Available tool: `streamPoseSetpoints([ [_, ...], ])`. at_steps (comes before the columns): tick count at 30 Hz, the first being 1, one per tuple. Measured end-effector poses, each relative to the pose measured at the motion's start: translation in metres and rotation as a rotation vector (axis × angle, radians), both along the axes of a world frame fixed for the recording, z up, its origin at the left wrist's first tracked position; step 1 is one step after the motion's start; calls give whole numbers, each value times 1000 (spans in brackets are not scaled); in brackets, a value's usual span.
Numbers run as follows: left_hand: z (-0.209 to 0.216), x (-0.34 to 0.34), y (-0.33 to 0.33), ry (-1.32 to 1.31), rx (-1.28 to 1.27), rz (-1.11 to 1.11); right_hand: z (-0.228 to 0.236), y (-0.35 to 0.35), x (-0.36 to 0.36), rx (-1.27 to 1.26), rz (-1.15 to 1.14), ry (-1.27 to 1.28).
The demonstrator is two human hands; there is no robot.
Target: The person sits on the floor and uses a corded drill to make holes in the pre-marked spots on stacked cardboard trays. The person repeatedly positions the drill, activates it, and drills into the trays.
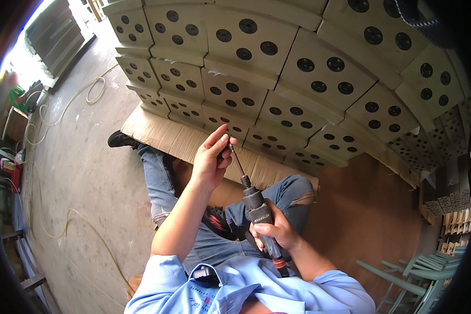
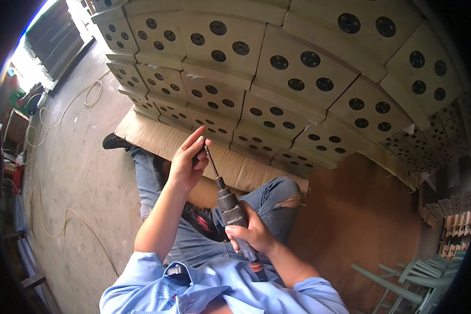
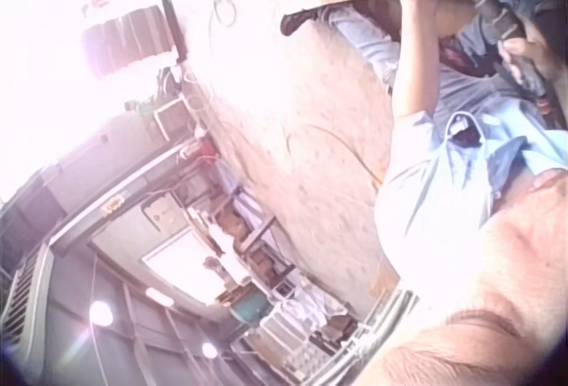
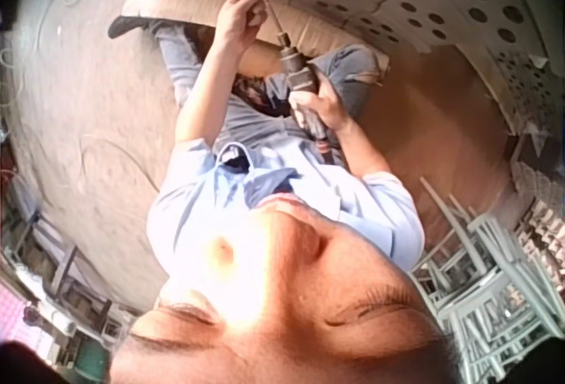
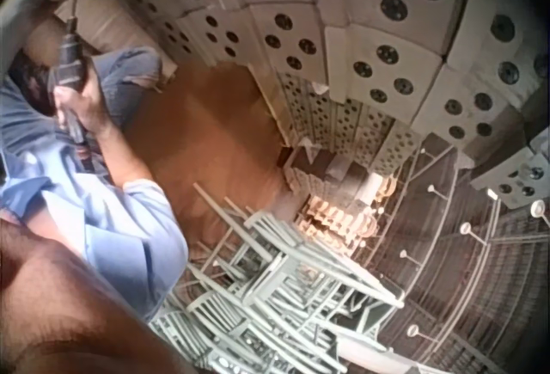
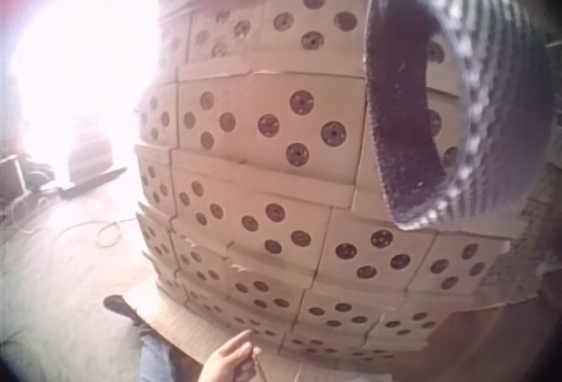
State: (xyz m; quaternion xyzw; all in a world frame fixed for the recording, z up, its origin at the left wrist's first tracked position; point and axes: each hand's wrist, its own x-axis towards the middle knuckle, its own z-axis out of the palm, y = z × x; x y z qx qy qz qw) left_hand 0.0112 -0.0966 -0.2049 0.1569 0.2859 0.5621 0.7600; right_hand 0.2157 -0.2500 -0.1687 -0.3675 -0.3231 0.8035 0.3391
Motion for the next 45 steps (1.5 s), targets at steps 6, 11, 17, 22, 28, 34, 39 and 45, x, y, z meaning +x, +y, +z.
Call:
streamPoseSetpoints([
  [6,0,-1,-1,68,18,-20,-5,1,2,-2,36,-17],
  [11,6,-1,0,104,54,-53,-1,-2,2,23,12,-6],
  [17,19,12,6,126,45,-95,3,-5,11,21,-24,37],
  [22,39,37,20,121,101,-194,13,-6,23,41,-103,109],
  [28,102,107,47,-54,248,-326,50,2,39,9,-162,476],
  [34,151,155,61,-8,313,-332,95,9,32,123,-308,526],
  [39,154,166,67,44,323,-337,105,15,26,117,-380,587],
  [45,153,168,70,73,323,-339,108,18,19,116,-422,630],
])
